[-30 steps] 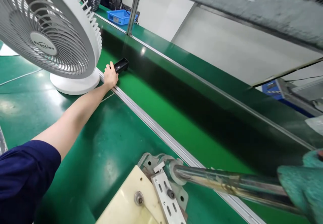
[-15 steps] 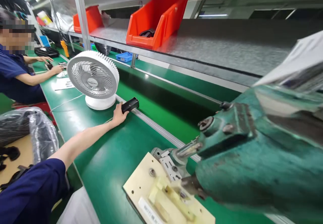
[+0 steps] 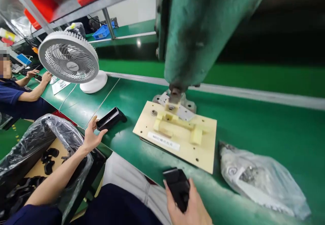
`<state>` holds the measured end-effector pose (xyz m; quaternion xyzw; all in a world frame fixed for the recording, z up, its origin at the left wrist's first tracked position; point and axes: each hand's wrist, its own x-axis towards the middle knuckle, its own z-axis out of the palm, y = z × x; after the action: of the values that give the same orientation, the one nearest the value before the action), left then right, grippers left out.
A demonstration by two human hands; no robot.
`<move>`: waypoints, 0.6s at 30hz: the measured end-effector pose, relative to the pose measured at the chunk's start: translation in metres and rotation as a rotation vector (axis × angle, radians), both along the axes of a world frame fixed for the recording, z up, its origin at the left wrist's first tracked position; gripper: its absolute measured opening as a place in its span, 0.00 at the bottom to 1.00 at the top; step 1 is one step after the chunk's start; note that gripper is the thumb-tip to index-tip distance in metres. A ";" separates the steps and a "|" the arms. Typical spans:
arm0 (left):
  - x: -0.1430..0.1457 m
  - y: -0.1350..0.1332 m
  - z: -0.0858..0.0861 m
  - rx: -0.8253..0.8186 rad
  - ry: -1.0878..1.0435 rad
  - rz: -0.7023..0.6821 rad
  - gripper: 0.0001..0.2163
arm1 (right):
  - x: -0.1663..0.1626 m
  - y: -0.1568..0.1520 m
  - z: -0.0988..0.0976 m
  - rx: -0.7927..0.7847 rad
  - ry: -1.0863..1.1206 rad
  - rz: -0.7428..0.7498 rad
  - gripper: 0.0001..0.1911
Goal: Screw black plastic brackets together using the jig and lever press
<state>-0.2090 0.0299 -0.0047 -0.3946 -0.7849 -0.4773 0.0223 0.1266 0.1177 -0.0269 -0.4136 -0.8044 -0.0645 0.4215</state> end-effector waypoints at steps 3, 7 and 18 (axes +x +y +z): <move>-0.002 -0.001 -0.003 -0.036 0.070 0.018 0.34 | -0.007 0.006 -0.003 0.227 -0.041 -0.038 0.44; -0.002 0.004 -0.006 -0.070 0.146 0.039 0.36 | -0.008 0.004 -0.017 0.153 -0.014 -0.129 0.38; 0.007 0.020 0.051 -0.254 0.270 -0.132 0.45 | -0.004 0.002 -0.032 0.072 0.047 -0.132 0.29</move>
<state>-0.2024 0.0498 0.0464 -0.5053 -0.8011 -0.3175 0.0460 0.1225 0.1194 -0.0592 -0.4519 -0.7625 -0.1113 0.4495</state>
